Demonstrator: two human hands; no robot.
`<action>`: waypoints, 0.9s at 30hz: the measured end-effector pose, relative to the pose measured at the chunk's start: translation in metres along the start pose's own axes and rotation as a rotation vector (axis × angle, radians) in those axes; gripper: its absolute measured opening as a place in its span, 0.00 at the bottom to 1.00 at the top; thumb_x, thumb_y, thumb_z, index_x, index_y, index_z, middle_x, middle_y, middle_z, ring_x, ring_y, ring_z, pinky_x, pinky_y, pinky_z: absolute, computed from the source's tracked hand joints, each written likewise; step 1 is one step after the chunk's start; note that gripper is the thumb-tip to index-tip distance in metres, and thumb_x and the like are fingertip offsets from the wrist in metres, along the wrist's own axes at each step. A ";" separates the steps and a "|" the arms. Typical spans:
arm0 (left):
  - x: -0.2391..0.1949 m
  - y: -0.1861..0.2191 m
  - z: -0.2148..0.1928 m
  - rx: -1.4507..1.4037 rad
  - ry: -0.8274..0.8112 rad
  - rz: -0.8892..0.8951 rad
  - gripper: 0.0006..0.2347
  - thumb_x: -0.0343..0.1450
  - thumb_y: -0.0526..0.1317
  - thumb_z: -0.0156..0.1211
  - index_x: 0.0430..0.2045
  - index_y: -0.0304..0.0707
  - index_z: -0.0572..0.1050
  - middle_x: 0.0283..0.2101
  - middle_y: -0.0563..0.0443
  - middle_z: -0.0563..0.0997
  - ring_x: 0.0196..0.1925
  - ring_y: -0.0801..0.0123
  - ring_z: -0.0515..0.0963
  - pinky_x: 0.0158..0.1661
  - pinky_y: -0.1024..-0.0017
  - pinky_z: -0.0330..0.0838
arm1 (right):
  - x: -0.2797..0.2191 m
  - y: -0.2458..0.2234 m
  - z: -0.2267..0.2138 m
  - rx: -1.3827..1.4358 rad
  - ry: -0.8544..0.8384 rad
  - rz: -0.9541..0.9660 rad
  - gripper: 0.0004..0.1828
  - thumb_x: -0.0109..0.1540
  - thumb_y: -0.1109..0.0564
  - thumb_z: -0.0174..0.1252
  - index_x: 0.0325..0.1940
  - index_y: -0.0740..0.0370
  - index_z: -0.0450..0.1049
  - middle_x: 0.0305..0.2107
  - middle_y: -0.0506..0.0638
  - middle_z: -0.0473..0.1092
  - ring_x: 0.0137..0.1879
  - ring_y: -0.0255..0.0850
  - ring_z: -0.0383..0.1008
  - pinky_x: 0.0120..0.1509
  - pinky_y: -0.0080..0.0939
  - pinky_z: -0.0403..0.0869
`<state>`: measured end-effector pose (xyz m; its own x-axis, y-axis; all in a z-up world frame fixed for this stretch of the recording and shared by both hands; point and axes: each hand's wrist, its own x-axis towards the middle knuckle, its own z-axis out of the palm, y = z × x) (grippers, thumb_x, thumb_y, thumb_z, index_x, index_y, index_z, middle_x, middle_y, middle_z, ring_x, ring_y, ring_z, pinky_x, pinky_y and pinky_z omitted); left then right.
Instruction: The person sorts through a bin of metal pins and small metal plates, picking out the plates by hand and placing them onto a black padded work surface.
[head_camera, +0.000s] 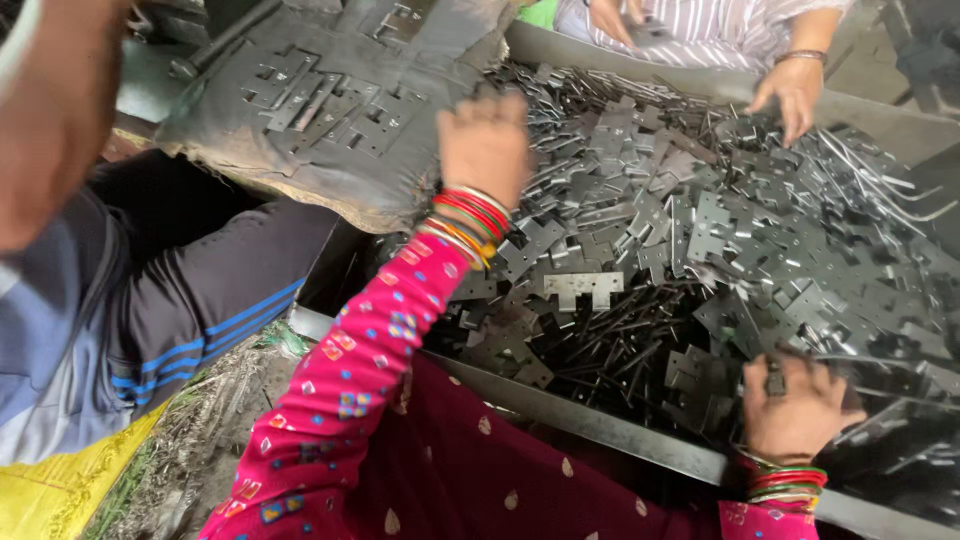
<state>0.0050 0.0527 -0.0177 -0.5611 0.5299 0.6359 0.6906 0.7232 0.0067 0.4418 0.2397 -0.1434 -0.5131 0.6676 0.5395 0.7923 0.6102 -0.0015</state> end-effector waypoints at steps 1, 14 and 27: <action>-0.009 0.022 -0.006 -0.116 -0.124 0.064 0.09 0.71 0.38 0.59 0.44 0.44 0.77 0.44 0.48 0.80 0.51 0.54 0.76 0.52 0.50 0.67 | -0.001 -0.001 -0.007 0.077 0.056 0.006 0.15 0.70 0.44 0.64 0.52 0.57 0.79 0.47 0.54 0.75 0.60 0.54 0.74 0.66 0.67 0.68; -0.102 0.249 0.063 -0.375 -0.042 0.752 0.08 0.67 0.40 0.57 0.36 0.42 0.80 0.41 0.50 0.82 0.54 0.57 0.76 0.56 0.53 0.66 | 0.014 0.042 -0.098 1.865 0.231 0.834 0.14 0.68 0.48 0.65 0.54 0.52 0.73 0.37 0.44 0.69 0.40 0.37 0.70 0.56 0.60 0.77; -0.063 0.176 0.002 -1.396 -0.848 0.008 0.12 0.78 0.44 0.49 0.50 0.37 0.68 0.29 0.51 0.80 0.25 0.60 0.87 0.20 0.68 0.76 | 0.020 0.001 -0.060 1.912 -0.335 0.794 0.26 0.71 0.43 0.50 0.54 0.72 0.72 0.45 0.63 0.75 0.41 0.49 0.78 0.45 0.49 0.80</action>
<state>0.1615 0.1472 -0.0580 -0.3056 0.9503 0.0602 0.2831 0.0303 0.9586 0.4524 0.2277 -0.0819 -0.5139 0.8445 -0.1506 -0.3173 -0.3502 -0.8813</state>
